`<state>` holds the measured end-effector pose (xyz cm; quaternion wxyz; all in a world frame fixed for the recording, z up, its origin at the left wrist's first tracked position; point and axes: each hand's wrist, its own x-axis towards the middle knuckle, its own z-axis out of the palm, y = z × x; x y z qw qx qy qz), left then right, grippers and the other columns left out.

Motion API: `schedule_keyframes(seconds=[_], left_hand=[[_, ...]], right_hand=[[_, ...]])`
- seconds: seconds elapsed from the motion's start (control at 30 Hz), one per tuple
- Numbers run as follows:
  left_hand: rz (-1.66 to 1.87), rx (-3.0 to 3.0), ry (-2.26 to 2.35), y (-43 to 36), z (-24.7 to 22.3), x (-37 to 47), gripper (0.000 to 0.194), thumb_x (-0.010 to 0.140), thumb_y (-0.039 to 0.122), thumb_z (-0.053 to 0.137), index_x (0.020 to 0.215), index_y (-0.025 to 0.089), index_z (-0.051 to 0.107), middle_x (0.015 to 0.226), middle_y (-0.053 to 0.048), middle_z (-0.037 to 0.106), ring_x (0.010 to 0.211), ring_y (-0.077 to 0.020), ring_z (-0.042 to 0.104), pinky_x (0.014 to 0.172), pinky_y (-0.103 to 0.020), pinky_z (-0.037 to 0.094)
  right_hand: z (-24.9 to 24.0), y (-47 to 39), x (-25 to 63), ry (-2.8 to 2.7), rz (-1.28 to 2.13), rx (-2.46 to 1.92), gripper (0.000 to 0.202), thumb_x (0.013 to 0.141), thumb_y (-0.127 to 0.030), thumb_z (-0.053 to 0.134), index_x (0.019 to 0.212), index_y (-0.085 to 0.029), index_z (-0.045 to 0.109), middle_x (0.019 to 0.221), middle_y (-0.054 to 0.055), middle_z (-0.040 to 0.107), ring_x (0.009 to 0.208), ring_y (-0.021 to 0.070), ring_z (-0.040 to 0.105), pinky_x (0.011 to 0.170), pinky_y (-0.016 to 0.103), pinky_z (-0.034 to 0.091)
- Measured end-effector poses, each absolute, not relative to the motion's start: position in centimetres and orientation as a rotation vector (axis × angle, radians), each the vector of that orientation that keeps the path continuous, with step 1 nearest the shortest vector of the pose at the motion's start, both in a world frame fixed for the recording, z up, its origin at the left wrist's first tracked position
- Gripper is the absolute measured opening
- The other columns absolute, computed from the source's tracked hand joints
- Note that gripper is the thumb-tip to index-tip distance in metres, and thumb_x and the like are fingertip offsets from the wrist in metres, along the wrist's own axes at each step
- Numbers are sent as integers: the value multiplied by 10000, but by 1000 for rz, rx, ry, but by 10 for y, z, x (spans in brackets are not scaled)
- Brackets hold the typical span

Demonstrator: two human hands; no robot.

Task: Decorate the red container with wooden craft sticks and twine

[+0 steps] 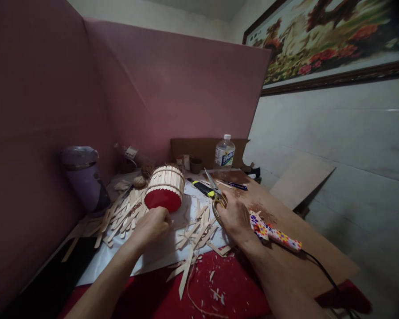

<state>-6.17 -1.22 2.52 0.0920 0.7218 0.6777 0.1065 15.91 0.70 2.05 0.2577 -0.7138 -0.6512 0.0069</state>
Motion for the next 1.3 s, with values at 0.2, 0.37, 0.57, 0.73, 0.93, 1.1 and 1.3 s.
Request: schedule_keyframes(seconds=[0.2, 0.37, 0.57, 0.73, 0.93, 1.1, 1.3], left_hand=[[88, 2209, 2169, -13, 25, -66, 260, 724, 174, 401, 766, 179, 657, 875, -172, 691, 801, -278, 630, 568, -306, 329], [64, 2230, 2183, -15, 26, -60, 257, 739, 239, 422, 780, 154, 661, 864, -198, 682, 779, -290, 625, 561, -317, 315], [133, 2252, 1787, -21, 26, -45, 206, 685, 334, 520, 586, 172, 600, 579, -44, 593, 521, -140, 476, 476, -273, 219], [133, 2269, 1633, -26, 16, -39, 169, 643, 245, 506, 498, 166, 541, 463, 15, 462, 445, -92, 338, 457, -273, 171], [435, 2112, 1514, -17, 13, -43, 144, 650, 240, 527, 528, 163, 534, 504, 8, 515, 501, -111, 442, 461, -228, 238], [619, 1750, 1345, -16, 7, -39, 215, 744, 314, 481, 577, 185, 520, 419, 36, 456, 330, -104, 410, 365, -215, 252], [861, 1671, 1290, -18, 18, -37, 301, 736, 424, 581, 586, 173, 507, 438, 36, 486, 311, -80, 413, 318, -186, 265]], right_hand=[[20, 8, 161, -1747, 4, -1894, 352, 822, -268, 470, 1157, -218, 566, 912, 84, 707, 806, 234, 646, 618, 280, 350], [20, 9, 162, -1703, 11, -1884, 381, 818, -277, 487, 1187, -215, 560, 909, 92, 714, 803, 240, 652, 620, 283, 363], [18, 11, 163, -1589, 9, -1759, 411, 791, -234, 509, 1198, -237, 562, 941, 80, 715, 820, 237, 654, 663, 287, 407], [16, 13, 163, -1546, 59, -1652, 421, 768, -207, 528, 1186, -223, 577, 952, 86, 714, 838, 244, 653, 717, 308, 445], [11, 18, 158, -1455, 478, -1258, 334, 736, -234, 585, 1063, -177, 627, 915, 64, 710, 818, 204, 656, 734, 292, 490], [10, 17, 151, -1337, 830, -953, 402, 664, -306, 703, 1017, -138, 609, 789, 46, 694, 757, 191, 656, 693, 284, 515], [14, 11, 151, -1279, 1008, -802, 460, 605, -249, 776, 1023, -172, 601, 781, 0, 663, 676, 129, 616, 610, 227, 501]])
